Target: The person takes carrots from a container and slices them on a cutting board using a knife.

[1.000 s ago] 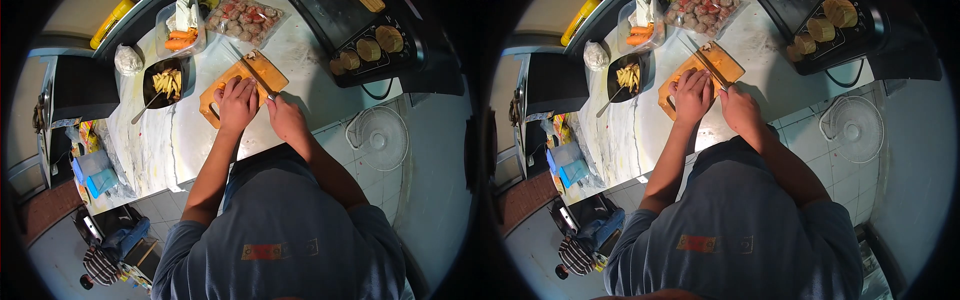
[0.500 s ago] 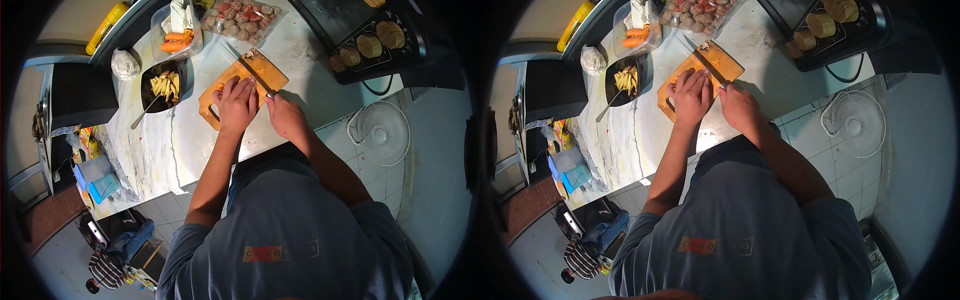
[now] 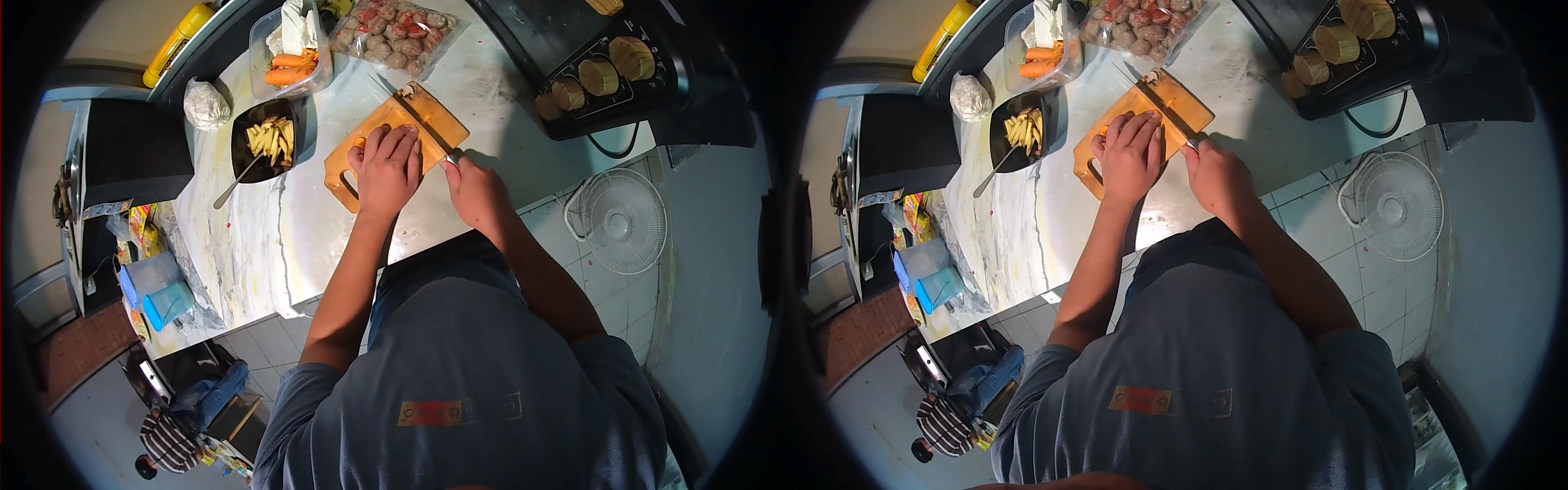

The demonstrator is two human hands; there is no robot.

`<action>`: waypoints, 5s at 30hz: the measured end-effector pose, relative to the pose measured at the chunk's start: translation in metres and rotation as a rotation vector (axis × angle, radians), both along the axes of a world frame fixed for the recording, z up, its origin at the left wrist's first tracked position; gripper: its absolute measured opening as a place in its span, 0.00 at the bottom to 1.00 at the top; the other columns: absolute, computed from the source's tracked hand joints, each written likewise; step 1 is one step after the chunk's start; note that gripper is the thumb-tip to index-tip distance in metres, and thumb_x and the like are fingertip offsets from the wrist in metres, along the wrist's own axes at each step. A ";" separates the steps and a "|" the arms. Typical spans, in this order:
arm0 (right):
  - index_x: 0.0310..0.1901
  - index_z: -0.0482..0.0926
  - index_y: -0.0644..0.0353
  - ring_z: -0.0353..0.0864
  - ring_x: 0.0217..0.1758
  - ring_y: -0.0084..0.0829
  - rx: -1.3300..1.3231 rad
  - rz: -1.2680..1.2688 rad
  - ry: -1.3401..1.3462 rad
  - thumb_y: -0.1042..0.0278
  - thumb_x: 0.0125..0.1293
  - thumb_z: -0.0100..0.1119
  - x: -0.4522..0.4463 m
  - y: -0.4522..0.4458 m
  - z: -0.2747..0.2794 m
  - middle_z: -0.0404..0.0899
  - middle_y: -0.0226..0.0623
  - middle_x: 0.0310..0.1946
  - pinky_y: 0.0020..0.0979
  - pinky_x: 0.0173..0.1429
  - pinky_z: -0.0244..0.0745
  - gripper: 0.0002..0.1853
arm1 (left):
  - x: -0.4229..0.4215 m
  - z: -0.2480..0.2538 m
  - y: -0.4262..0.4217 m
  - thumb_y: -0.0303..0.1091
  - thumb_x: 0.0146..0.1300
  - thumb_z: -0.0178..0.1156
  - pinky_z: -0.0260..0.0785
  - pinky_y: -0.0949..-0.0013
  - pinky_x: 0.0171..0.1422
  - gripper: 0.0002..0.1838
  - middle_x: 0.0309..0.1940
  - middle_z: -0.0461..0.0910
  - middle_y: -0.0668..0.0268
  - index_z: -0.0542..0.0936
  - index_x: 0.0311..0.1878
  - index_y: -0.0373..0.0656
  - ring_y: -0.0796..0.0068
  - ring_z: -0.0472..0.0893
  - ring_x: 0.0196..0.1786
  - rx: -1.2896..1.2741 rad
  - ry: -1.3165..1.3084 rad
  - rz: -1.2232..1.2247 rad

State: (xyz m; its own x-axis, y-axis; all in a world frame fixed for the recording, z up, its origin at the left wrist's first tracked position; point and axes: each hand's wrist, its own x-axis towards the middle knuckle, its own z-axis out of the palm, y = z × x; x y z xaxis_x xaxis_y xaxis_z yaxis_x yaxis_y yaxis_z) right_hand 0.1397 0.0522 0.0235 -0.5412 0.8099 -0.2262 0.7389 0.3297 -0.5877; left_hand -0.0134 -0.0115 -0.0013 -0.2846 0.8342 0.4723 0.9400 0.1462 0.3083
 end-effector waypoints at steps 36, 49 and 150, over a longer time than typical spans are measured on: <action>0.35 0.76 0.66 0.81 0.34 0.61 -0.044 -0.007 0.059 0.53 0.74 0.47 -0.010 -0.009 0.000 0.80 0.59 0.26 0.53 0.42 0.76 0.21 | -0.003 -0.004 0.000 0.33 0.61 0.62 0.54 0.60 0.51 0.11 0.48 0.82 0.76 0.85 0.47 0.49 0.74 0.76 0.53 0.007 -0.019 0.000; 0.38 0.76 0.65 0.82 0.37 0.60 -0.026 -0.008 0.001 0.53 0.74 0.47 -0.015 -0.009 -0.004 0.82 0.57 0.31 0.52 0.44 0.76 0.20 | -0.002 -0.003 -0.001 0.34 0.62 0.61 0.54 0.59 0.53 0.11 0.48 0.82 0.76 0.85 0.48 0.50 0.74 0.76 0.54 0.003 -0.012 0.007; 0.37 0.77 0.67 0.79 0.37 0.58 -0.123 0.241 0.167 0.47 0.71 0.52 0.042 0.084 0.004 0.79 0.56 0.30 0.48 0.40 0.71 0.24 | -0.026 0.030 0.041 0.37 0.53 0.63 0.59 0.59 0.53 0.12 0.33 0.83 0.65 0.84 0.42 0.51 0.64 0.80 0.40 -0.454 -0.057 0.118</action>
State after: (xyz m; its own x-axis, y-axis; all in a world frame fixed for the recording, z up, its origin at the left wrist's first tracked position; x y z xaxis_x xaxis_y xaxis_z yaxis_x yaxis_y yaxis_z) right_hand 0.1816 0.1361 0.0270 -0.7524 0.6256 -0.2061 0.5378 0.4027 -0.7407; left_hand -0.0391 0.0294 0.0290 -0.4049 0.9131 0.0481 0.8922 0.3831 0.2392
